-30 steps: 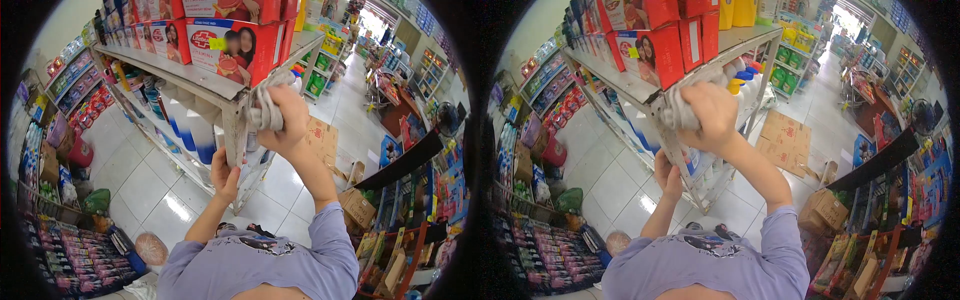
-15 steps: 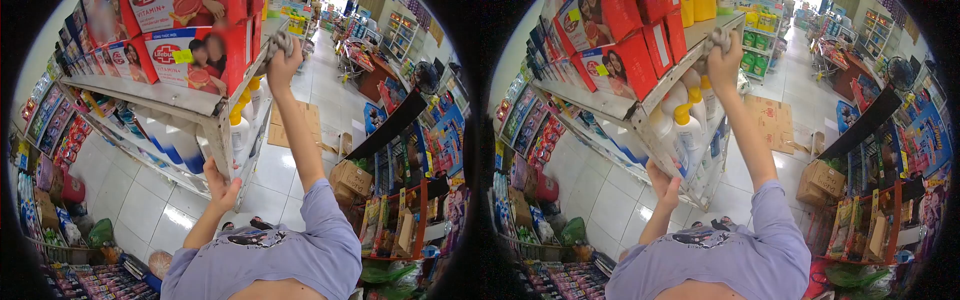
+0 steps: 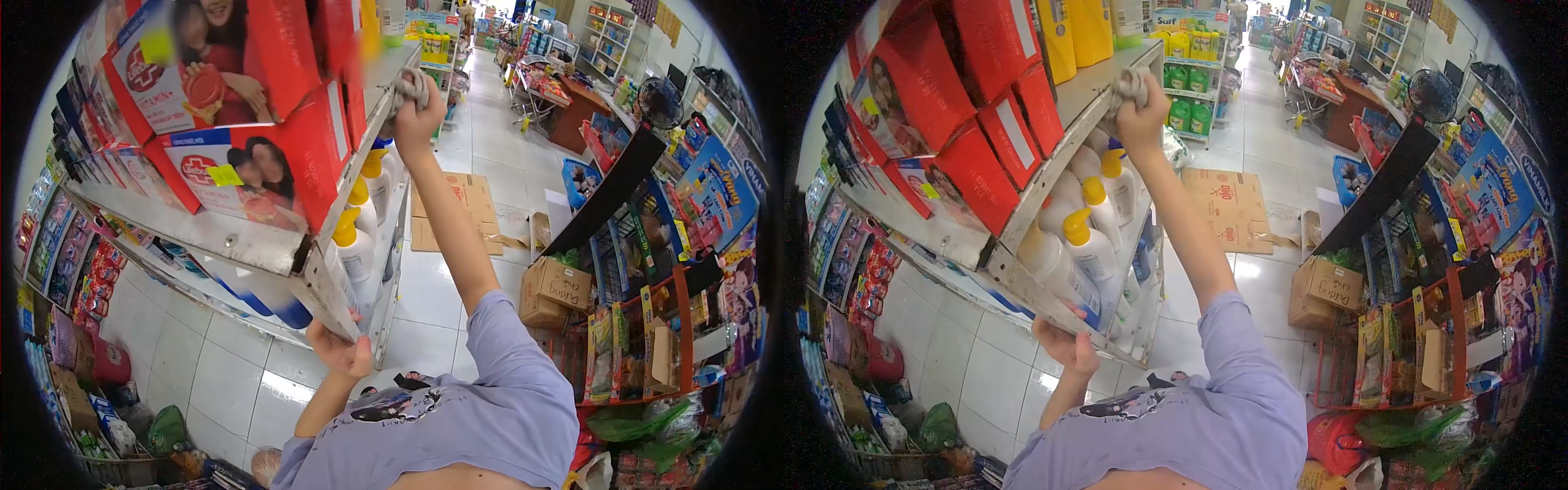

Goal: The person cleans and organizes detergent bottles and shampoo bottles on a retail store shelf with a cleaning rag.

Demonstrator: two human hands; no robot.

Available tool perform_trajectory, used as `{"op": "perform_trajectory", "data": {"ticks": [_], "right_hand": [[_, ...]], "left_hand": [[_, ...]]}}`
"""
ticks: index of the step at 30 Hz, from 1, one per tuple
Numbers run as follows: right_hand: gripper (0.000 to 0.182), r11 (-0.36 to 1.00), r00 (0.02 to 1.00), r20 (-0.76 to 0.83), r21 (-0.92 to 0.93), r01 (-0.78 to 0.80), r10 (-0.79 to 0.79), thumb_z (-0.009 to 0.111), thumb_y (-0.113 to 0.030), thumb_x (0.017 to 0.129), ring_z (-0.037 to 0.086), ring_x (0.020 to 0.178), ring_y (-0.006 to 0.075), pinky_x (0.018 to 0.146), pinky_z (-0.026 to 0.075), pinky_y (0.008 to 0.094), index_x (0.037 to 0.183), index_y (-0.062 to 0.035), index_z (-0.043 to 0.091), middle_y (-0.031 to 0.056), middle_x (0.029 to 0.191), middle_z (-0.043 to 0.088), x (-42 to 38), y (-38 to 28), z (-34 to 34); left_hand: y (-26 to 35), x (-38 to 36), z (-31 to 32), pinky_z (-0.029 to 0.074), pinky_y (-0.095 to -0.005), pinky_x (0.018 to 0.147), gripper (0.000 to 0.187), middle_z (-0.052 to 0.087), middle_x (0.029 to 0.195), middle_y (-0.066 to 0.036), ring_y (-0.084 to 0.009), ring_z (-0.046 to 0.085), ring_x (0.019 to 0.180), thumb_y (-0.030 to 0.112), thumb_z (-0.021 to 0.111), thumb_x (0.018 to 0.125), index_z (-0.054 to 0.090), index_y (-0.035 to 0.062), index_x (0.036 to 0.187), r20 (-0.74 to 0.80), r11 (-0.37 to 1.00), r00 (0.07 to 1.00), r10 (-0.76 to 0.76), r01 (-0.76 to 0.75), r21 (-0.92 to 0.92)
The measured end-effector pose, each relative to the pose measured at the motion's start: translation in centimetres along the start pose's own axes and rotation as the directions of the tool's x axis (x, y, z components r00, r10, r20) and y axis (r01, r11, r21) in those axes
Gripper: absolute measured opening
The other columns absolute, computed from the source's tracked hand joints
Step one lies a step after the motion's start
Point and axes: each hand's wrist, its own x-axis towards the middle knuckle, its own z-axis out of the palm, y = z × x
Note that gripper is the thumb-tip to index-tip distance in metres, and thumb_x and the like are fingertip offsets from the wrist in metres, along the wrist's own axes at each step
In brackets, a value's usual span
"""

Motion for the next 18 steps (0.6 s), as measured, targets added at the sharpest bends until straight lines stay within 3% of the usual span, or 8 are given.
{"op": "perform_trajectory", "data": {"ticks": [1, 4, 8, 10, 11, 13, 18], "right_hand": [[0.018, 0.993, 0.992, -0.056, 0.039, -0.107, 0.109, 0.039, 0.003, 0.064, 0.048, 0.065, 0.0107, 0.06, 0.038, 0.0213, 0.078, 0.0048, 0.05, 0.0076, 0.07, 0.053, 0.1, 0.4, 0.1], [0.02, 0.987, 0.986, -0.059, 0.057, -0.152, 0.155, 0.037, 0.004, 0.062, 0.047, 0.066, 0.0099, 0.063, 0.037, 0.0205, 0.078, 0.0052, 0.05, 0.0066, 0.069, 0.052, -0.8, -1.1, 0.2], [0.013, 0.99, 0.995, -0.036, 0.11, -0.085, 0.089, 0.046, -0.001, 0.066, 0.045, 0.062, 0.009, 0.057, 0.038, 0.0219, 0.077, 0.0046, 0.05, 0.0055, 0.065, 0.051, -3.7, -6.1, 0.3], [0.014, 0.994, 0.994, 0.089, 0.095, 0.048, -0.056, 0.053, -0.004, 0.065, 0.045, 0.056, 0.0111, 0.051, 0.037, 0.0245, 0.076, 0.0039, 0.05, 0.0055, 0.062, 0.049, -4.7, -7.8, -0.3], [0.014, 0.995, 0.995, 0.086, 0.09, 0.049, -0.056, 0.053, -0.004, 0.065, 0.045, 0.056, 0.0111, 0.051, 0.037, 0.0245, 0.076, 0.0039, 0.05, 0.0055, 0.062, 0.049, -5.0, -8.6, -0.7], [0.017, 0.957, 0.91, 0.308, 0.175, 0.231, -0.276, 0.056, -0.002, 0.06, 0.044, 0.049, 0.0157, 0.045, 0.033, 0.0264, 0.075, 0.0025, 0.05, 0.0066, 0.059, 0.047, -5.2, -9.7, -1.3], [0.022, 0.923, 0.885, 0.271, 0.176, 0.342, -0.379, 0.058, -0.003, 0.054, 0.041, 0.046, 0.0206, 0.043, 0.031, 0.0271, 0.074, 0.0007, 0.051, 0.0078, 0.058, 0.046, -4.9, -9.6, -1.2]], "left_hand": [[0.1, 0.0, 0.2, 0.033, -0.0273, 0.069, 0.045, 0.041, 0.081, -0.013, -0.0159, 0.041, 0.07, 0.016, 0.048, 0.065, 0.026, -0.0008, 0.1, -0.029, 1.0, 1.0, 0.001, -0.001, 0.006], [0.1, -0.1, 0.3, 0.034, -0.0271, 0.066, 0.044, 0.041, 0.079, -0.014, -0.0163, 0.041, 0.068, 0.017, 0.047, 0.065, 0.027, -0.0013, 0.099, -0.064, 1.0, 0.998, -0.008, 0.01, 0.021], [0.0, -0.1, 0.4, 0.034, -0.0269, 0.063, 0.043, 0.041, 0.079, -0.015, -0.0162, 0.041, 0.067, 0.018, 0.046, 0.065, 0.028, -0.0017, 0.099, -0.09, 1.0, 0.996, -0.018, 0.019, 0.012], [-0.2, -0.1, 0.3, 0.034, -0.0273, 0.061, 0.042, 0.041, 0.079, -0.015, -0.0162, 0.04, 0.066, 0.019, 0.045, 0.065, 0.028, -0.002, 0.098, -0.074, 0.999, 0.997, 0.022, -0.02, 0.034], [-0.2, -0.1, 0.3, 0.034, -0.0273, 0.061, 0.042, 0.041, 0.079, -0.015, -0.0162, 0.04, 0.066, 0.019, 0.045, 0.065, 0.028, -0.002, 0.098, -0.069, 0.999, 0.997, 0.02, -0.018, 0.031], [-0.2, 0.1, 0.3, 0.034, -0.0276, 0.061, 0.043, 0.041, 0.079, -0.014, -0.0162, 0.04, 0.066, 0.021, 0.046, 0.067, 0.028, -0.0022, 0.098, -0.056, 0.999, 0.998, 0.038, -0.037, 0.017], [-0.2, -0.1, 0.3, 0.035, -0.0272, 0.061, 0.045, 0.041, 0.08, -0.013, -0.0159, 0.04, 0.066, 0.025, 0.047, 0.067, 0.028, -0.0016, 0.099, -0.073, 1.0, 0.997, 0.013, -0.012, 0.015]]}}
